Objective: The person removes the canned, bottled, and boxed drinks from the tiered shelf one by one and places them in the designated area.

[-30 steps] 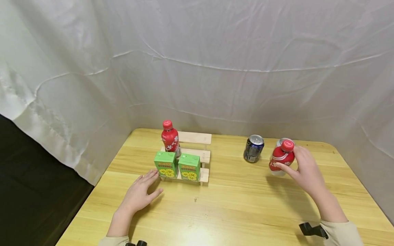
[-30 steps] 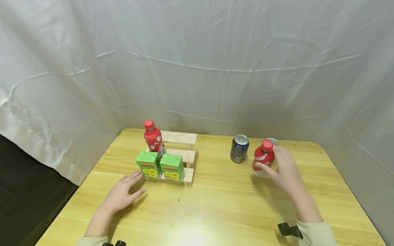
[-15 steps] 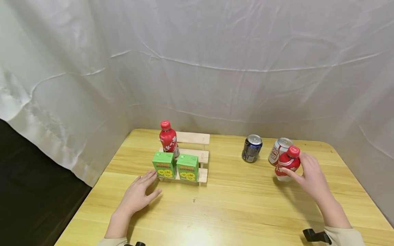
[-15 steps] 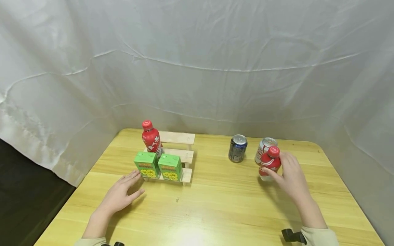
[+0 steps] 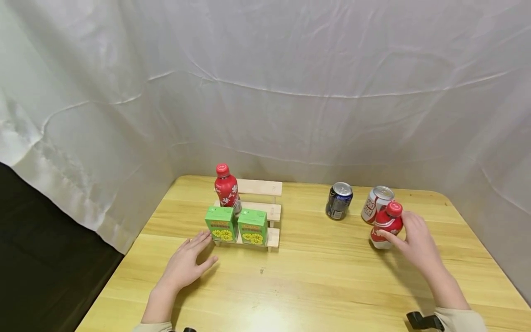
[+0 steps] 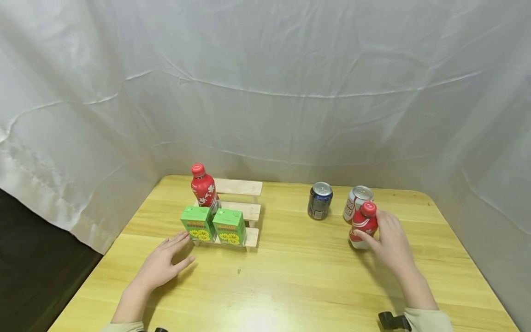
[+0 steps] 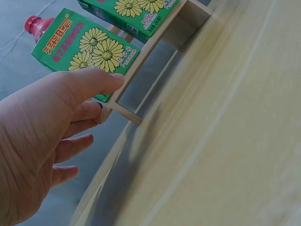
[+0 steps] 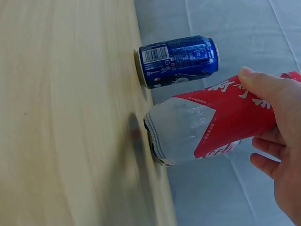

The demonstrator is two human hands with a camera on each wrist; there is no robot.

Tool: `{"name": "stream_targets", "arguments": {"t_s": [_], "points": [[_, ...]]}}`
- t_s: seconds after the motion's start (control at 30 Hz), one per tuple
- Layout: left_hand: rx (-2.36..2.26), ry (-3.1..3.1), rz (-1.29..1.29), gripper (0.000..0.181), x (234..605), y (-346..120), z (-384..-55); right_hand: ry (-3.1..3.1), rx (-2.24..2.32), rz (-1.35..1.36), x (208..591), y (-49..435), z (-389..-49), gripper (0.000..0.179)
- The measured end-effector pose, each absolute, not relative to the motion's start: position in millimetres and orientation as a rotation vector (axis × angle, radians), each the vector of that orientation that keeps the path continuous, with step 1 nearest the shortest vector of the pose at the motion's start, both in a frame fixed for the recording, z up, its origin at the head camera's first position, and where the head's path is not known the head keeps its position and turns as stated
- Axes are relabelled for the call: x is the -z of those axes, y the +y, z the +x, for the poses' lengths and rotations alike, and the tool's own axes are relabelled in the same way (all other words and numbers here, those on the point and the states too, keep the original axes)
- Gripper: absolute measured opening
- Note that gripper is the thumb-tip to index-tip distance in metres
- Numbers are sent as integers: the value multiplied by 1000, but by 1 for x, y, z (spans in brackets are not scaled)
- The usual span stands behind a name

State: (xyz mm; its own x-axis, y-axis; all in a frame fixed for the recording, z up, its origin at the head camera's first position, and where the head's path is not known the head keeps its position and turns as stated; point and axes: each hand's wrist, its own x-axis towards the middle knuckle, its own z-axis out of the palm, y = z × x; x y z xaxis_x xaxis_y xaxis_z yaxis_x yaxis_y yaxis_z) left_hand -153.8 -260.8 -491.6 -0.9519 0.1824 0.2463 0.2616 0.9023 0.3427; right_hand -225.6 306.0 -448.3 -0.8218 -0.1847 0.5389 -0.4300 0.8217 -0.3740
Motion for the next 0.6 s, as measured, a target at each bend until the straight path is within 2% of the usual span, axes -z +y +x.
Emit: {"name": "stream_targets", "arguments": {"t_s": [0.6], "points": [[561,-2842,-334,66,496,-260,-152,-2603,-783,348,454,305,-223,52]]}}
